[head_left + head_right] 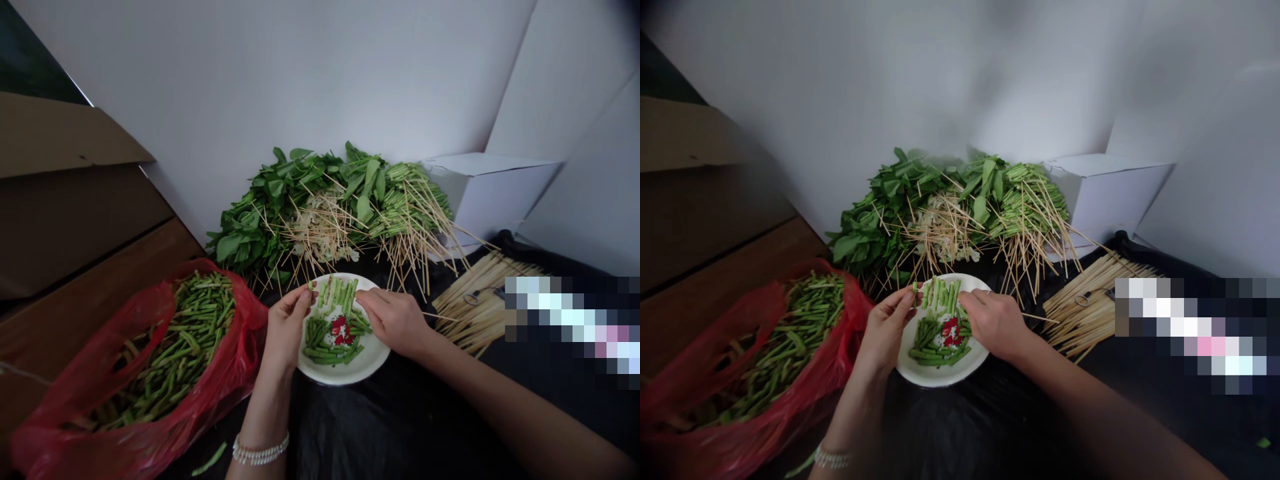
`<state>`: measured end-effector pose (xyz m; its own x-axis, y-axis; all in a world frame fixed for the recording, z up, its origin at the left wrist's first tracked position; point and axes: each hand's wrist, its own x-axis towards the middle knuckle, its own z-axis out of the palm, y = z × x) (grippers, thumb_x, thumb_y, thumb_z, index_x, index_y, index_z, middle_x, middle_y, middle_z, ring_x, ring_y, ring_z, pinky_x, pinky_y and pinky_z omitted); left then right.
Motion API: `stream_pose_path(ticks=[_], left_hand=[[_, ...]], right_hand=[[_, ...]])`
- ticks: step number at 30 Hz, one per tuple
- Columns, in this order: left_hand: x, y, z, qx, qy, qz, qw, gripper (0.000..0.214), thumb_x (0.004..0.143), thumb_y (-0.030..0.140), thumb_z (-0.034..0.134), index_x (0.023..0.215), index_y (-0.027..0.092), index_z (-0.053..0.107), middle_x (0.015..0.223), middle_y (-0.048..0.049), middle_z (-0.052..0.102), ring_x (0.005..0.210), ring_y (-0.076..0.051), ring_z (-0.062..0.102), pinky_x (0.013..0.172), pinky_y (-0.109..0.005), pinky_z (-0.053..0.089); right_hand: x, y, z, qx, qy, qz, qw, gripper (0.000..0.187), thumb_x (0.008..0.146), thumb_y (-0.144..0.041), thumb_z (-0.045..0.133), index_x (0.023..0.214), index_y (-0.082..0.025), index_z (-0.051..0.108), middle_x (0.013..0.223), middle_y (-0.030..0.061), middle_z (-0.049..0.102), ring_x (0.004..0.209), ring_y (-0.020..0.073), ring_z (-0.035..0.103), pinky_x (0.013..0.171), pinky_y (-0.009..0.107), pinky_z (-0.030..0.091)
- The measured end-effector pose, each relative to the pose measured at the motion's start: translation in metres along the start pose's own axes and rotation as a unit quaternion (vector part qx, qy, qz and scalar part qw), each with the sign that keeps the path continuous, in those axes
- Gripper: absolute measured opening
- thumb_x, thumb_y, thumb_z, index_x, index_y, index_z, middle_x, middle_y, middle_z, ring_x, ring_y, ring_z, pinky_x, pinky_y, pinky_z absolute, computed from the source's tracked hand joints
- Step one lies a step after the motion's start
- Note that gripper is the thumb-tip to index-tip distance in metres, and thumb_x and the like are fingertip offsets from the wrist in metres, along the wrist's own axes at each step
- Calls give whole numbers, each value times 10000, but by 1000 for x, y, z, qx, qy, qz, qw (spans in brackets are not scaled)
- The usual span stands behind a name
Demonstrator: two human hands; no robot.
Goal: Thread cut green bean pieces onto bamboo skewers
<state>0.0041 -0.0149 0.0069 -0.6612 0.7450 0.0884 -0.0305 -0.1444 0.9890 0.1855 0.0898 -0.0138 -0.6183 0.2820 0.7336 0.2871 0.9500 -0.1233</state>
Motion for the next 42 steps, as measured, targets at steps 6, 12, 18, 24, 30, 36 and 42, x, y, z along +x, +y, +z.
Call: stream_pose_path(ticks=[6, 12, 18, 24, 30, 36, 42], left_hand=[[2, -3, -2, -24, 14, -8, 1000, 380, 649, 365, 790, 969, 165, 747, 852, -63, 736, 723, -131, 628, 710, -260, 482], [0, 1, 0, -69, 14, -37, 997, 356, 621, 313, 812, 933, 154, 747, 811, -59, 749, 699, -136, 651, 681, -254, 502], [-2, 7, 0, -49, 18, -59, 997, 365, 588, 288, 830, 910, 137, 745, 780, -66, 752, 645, -143, 655, 622, -252, 506], [-2, 8, -1, -36, 0, -68, 997, 350, 577, 301, 837, 874, 137, 749, 749, -55, 743, 622, -132, 637, 605, -247, 497], [0, 7, -1, -67, -7, -39, 997, 331, 599, 273, 833, 901, 176, 740, 773, -3, 719, 678, -73, 609, 631, -169, 455], [0, 11, 0, -112, 6, -79, 991, 302, 525, 248, 868, 777, 144, 737, 739, -7, 698, 679, -67, 591, 637, -162, 445], [-2, 13, 0, -113, 0, -106, 988, 308, 504, 231, 878, 766, 137, 744, 712, -12, 693, 670, -72, 587, 619, -163, 441]], right_hand=[[0, 0, 0, -3, -6, 4, 1000, 246, 893, -119, 410, 953, -139, 648, 746, 30, 635, 668, 141, 585, 627, 255, 417], [1, -1, -1, -3, -7, -1, 1000, 251, 906, -127, 403, 937, -133, 652, 747, 35, 634, 664, 142, 587, 622, 258, 414], [0, 0, 1, 1, -24, -3, 1000, 258, 913, -137, 392, 944, -132, 648, 755, 38, 633, 671, 144, 583, 624, 262, 417], [-1, 1, 2, 13, -33, 1, 999, 247, 906, -131, 395, 937, -135, 640, 755, 36, 633, 685, 145, 587, 644, 262, 432], [-1, 2, 3, 39, -34, 6, 999, 247, 895, -113, 391, 944, -148, 631, 812, 43, 653, 740, 140, 601, 686, 258, 446], [-1, 1, 3, 40, -33, 5, 999, 245, 880, -97, 393, 926, -149, 627, 799, 42, 650, 730, 143, 596, 681, 260, 442], [-2, 0, 3, 40, -31, 6, 999, 239, 876, -101, 391, 905, -153, 623, 754, 32, 635, 691, 138, 583, 656, 256, 435]])
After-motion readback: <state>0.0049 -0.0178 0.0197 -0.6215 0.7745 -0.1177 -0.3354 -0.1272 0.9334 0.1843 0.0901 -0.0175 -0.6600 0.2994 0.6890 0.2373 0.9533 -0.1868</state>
